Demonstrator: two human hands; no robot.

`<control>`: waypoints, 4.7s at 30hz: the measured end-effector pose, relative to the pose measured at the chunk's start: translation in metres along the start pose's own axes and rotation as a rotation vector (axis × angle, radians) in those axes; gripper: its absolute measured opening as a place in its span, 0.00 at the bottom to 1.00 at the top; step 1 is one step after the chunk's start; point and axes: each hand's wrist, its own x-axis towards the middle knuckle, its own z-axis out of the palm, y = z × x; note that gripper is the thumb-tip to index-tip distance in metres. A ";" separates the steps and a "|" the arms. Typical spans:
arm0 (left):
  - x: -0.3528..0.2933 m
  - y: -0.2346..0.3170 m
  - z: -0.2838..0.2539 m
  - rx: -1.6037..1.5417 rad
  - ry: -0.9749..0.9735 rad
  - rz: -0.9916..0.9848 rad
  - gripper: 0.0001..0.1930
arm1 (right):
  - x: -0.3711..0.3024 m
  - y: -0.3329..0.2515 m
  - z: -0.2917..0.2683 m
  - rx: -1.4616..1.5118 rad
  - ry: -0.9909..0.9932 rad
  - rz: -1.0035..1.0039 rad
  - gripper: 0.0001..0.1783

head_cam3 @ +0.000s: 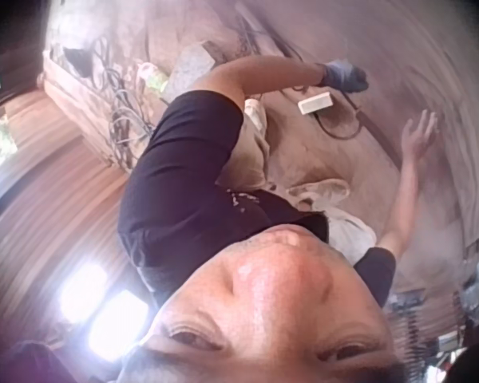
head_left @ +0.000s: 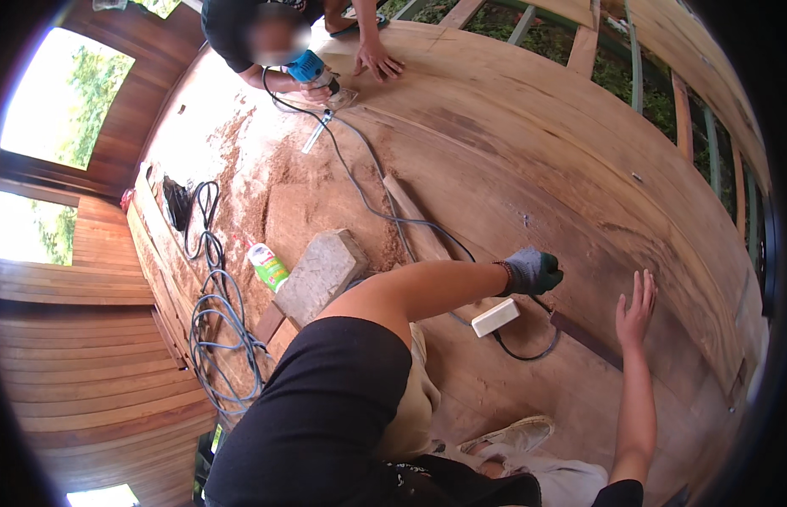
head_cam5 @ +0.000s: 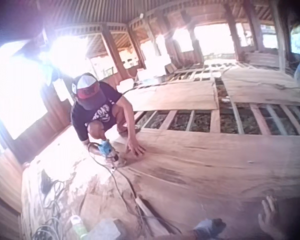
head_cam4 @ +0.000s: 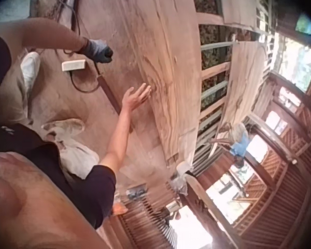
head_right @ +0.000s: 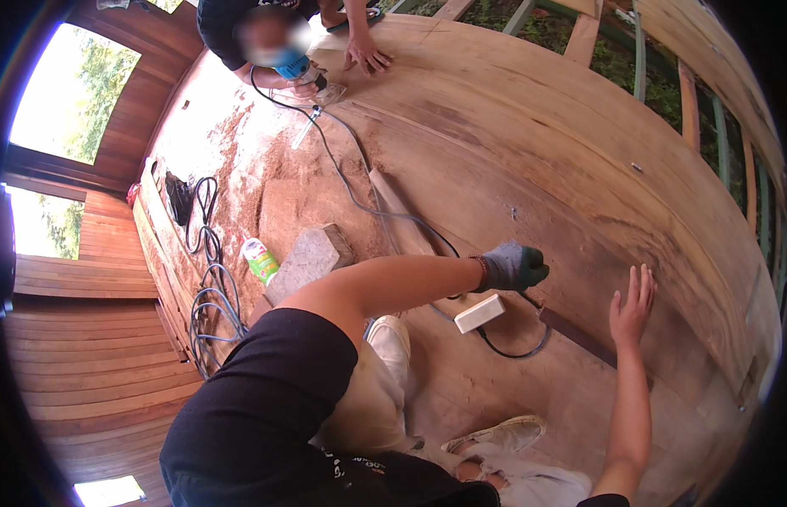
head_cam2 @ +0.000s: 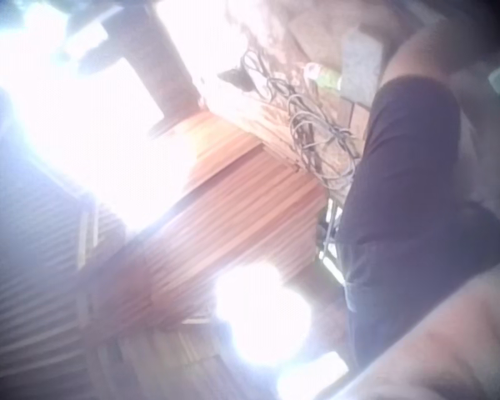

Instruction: The person assists in installing wooden floor planks by positioning and aligning them while a coworker uses a power tool to secure the planks. The person also retrieves items from a box and moves around the partially completed floor area.

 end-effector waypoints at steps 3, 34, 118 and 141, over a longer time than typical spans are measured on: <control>-0.001 -0.004 0.003 0.057 -0.011 0.003 0.19 | -0.005 0.007 0.002 -0.012 0.013 0.030 0.37; -0.011 0.007 0.010 0.161 -0.039 0.069 0.18 | -0.045 0.045 0.015 -0.029 -0.058 0.148 0.37; -0.031 0.054 0.015 0.185 -0.117 0.163 0.18 | -0.064 0.051 -0.007 -0.080 -0.272 0.332 0.35; -0.043 0.070 0.009 0.211 -0.169 0.174 0.19 | -0.088 0.080 -0.007 -0.040 -0.276 0.333 0.34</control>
